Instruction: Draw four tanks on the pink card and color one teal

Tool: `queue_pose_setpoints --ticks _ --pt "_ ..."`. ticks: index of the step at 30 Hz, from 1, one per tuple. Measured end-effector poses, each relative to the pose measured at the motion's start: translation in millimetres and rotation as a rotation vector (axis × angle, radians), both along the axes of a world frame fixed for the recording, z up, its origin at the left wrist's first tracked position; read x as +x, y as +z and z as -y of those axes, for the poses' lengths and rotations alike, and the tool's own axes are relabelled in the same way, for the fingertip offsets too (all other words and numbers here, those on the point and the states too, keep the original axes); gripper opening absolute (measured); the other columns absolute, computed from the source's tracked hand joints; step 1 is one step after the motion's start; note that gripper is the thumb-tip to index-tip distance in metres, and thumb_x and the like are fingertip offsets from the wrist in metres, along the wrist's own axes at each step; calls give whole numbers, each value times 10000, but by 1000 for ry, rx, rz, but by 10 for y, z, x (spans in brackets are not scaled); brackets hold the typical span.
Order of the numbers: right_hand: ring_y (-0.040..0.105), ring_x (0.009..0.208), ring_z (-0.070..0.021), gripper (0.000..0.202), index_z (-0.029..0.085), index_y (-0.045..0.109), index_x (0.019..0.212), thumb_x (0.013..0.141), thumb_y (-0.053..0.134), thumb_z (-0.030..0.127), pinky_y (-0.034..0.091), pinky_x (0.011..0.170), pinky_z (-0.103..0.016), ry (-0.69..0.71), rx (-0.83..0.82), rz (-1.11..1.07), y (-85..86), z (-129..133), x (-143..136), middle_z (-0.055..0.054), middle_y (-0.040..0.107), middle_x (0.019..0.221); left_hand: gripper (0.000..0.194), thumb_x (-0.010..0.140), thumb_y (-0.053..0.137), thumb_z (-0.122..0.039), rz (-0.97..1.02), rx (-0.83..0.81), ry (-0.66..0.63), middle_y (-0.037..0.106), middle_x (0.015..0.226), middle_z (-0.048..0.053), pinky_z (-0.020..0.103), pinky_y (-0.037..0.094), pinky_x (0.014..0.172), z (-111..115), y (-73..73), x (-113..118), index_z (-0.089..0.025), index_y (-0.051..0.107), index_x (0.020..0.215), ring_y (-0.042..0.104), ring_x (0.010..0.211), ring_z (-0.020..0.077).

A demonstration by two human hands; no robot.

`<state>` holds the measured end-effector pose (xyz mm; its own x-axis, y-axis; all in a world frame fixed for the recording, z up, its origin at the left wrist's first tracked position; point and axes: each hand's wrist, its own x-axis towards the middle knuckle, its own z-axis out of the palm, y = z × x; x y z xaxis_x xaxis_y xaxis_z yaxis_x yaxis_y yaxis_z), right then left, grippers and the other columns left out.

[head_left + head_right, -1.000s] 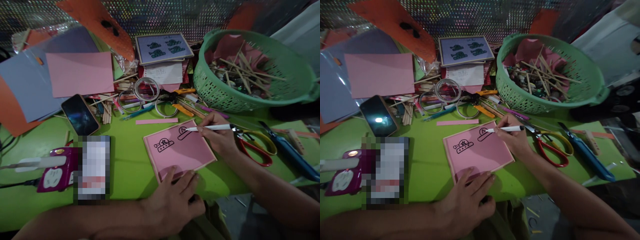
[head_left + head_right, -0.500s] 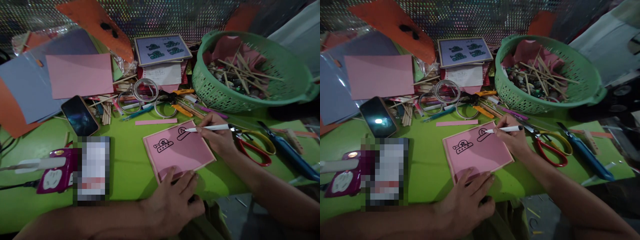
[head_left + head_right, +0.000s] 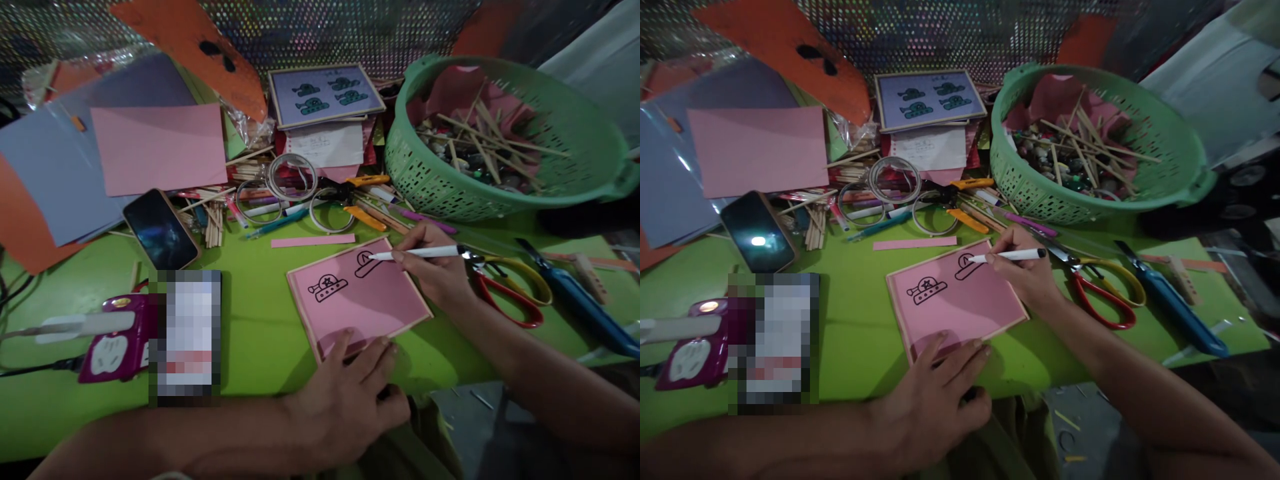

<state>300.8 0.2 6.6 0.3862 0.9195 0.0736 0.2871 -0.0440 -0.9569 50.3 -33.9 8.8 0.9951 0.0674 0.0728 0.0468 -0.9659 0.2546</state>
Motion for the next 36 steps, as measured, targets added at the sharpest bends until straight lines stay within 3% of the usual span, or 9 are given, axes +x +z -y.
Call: queue_pose_setpoints --ticks 16,25,36 --pt "495 601 -156 148 241 601 750 799 736 208 348 573 -313 40 -58 -2 26 4 -33 19 562 670 236 912 686 -363 51 14 32 597 1488 159 627 322 1082 20 -21 -3 -256 646 1118 481 1417 349" --pt "497 587 -160 218 244 584 734 784 784 317 356 559 -316 31 -78 46 69 -9 -49 14 578 644 228 946 661 -360 19 9 7 590 1491 172 613 340 1078 -25 26 1 -248 629 1142 493 1411 347" --pt "443 576 -166 180 258 570 742 789 740 222 313 541 -321 -43 -17 89 28 -20 -30 18 531 628 216 957 643 -361 4 -13 -10 578 1498 188 622 298 1092 -18 8 -6 -245 629 1138 484 1418 356"
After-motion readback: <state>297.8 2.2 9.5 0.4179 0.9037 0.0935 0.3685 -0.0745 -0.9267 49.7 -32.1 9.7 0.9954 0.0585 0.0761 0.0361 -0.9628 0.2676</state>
